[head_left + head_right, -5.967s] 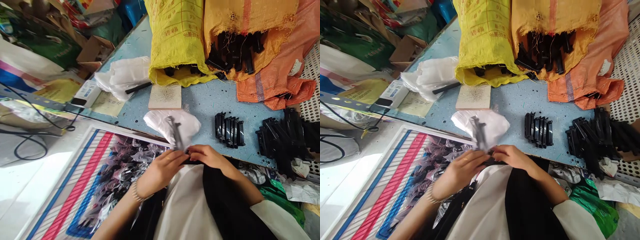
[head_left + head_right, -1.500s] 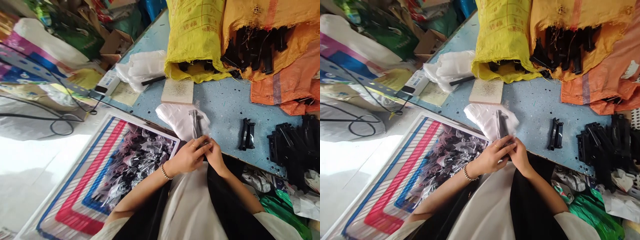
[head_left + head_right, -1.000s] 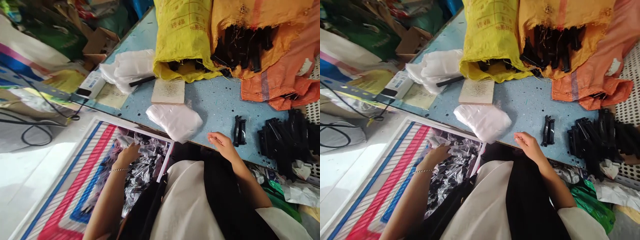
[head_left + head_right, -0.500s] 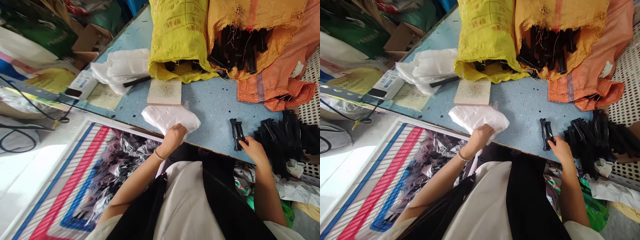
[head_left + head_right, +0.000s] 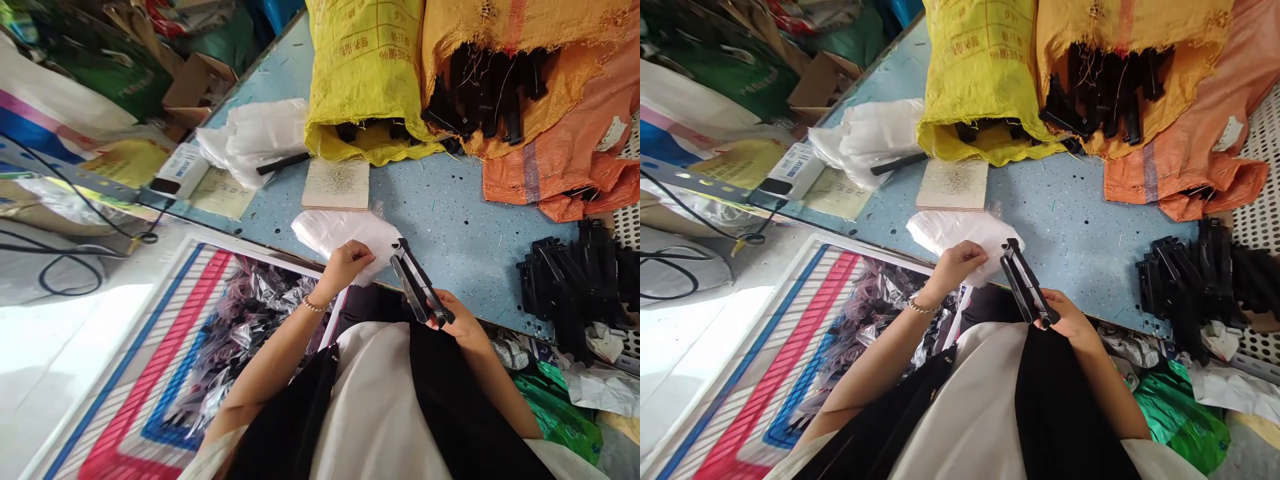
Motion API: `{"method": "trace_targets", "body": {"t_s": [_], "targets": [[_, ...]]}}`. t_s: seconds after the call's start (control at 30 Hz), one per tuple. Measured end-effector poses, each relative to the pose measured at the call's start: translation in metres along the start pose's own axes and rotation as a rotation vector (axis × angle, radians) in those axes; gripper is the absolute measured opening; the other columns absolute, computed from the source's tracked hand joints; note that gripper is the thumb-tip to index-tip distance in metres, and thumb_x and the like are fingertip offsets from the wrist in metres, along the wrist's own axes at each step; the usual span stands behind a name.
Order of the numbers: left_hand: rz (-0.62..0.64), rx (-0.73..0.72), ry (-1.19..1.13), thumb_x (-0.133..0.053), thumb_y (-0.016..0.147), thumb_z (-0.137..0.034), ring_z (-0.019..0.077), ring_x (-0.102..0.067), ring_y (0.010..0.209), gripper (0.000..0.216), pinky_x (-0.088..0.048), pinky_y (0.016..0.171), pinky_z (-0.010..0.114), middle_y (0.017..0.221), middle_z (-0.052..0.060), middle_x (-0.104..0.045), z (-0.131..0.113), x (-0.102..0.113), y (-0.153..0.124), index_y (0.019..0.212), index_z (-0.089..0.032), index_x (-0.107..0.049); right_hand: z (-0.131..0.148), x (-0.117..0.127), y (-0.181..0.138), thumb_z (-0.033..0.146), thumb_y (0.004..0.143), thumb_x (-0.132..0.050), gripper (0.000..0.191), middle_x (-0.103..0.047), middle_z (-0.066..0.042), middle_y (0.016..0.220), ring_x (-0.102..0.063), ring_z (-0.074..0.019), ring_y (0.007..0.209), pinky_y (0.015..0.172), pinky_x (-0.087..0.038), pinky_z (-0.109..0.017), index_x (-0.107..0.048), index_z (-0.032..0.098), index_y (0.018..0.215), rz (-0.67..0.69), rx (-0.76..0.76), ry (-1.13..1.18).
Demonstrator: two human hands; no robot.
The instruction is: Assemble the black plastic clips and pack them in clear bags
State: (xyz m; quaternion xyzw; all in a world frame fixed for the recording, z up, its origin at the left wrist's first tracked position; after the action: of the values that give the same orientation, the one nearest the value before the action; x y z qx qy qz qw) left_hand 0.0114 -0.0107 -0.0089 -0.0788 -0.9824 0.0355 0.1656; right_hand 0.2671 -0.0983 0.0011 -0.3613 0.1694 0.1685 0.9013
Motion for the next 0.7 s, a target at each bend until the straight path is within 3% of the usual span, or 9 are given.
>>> {"method": "trace_targets", "body": {"t_s": [0.17, 0.37, 0.43, 0.57, 0.7], "targets": [[0.028, -0.082, 0.062, -0.059, 0.087, -0.030, 0.0180, -0.065, 0.086, 0.018, -0.054, 0.085, 0.033, 0.093, 0.008, -0.069, -0.001, 0.000, 0.001, 0.079, -0.017, -0.069, -0.003, 0.009, -0.009, 0.051, 0.070, -0.079, 0.036, -0.061, 0.000, 0.056, -0.042, -0.0078, 0.040, 0.038, -0.032, -0.022, -0.072, 0.016, 0.078, 0.033, -0.025, 0.019], [-0.041, -0.113, 0.139, -0.057, 0.092, -0.028, 0.0155, -0.063, 0.075, 0.016, -0.055, 0.072, 0.029, 0.087, 0.005, -0.069, -0.005, -0.003, -0.006, 0.088, -0.017, -0.067, -0.026, -0.005, 0.010, 0.031, 0.079, -0.075, 0.021, -0.069, -0.005, 0.073, -0.048, -0.0073, 0.049, 0.037, -0.031, -0.015, -0.070, 0.014, 0.089, 0.164, -0.181, 0.300], [-0.079, -0.243, 0.269, -0.052, 0.095, -0.022, 0.0172, -0.065, 0.081, 0.016, -0.056, 0.077, 0.031, 0.093, 0.007, -0.071, -0.008, -0.001, -0.011, 0.096, -0.017, -0.067, -0.033, -0.006, 0.022, 0.026, 0.088, -0.065, 0.016, -0.066, -0.004, 0.071, -0.044, -0.0053, 0.049, 0.036, -0.031, -0.012, -0.069, 0.011, 0.092, 0.188, -0.253, 0.429], [-0.075, -0.512, 0.648, -0.037, 0.098, -0.010, 0.0249, -0.063, 0.101, 0.035, -0.056, 0.090, 0.043, 0.124, 0.016, -0.068, -0.012, 0.001, -0.020, 0.110, -0.015, -0.069, -0.037, -0.007, 0.040, 0.028, 0.098, -0.050, 0.028, -0.059, -0.001, 0.067, -0.036, -0.0031, 0.046, 0.035, -0.031, -0.008, -0.069, 0.006, 0.099, 0.239, -0.290, 0.561], [-0.025, -0.643, 0.715, -0.035, 0.098, -0.007, 0.0280, -0.062, 0.110, 0.049, -0.055, 0.095, 0.046, 0.141, 0.021, -0.058, -0.026, -0.013, -0.036, 0.145, -0.010, -0.050, -0.032, -0.014, 0.051, 0.029, 0.096, -0.054, 0.025, -0.058, -0.001, 0.067, -0.035, -0.0043, 0.045, 0.034, -0.030, -0.011, -0.067, 0.009, 0.094, 0.181, -0.221, 0.491]]}}
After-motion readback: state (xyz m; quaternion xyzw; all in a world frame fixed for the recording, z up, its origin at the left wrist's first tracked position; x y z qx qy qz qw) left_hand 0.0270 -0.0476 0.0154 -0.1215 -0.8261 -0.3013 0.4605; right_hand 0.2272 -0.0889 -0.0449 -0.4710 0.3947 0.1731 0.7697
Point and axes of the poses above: each hand's wrist, its own y-axis towards the middle knuckle, its own x-axis out of the back of the hand, z = x × y, the point moved 2 cm from there along y, towards the middle knuckle
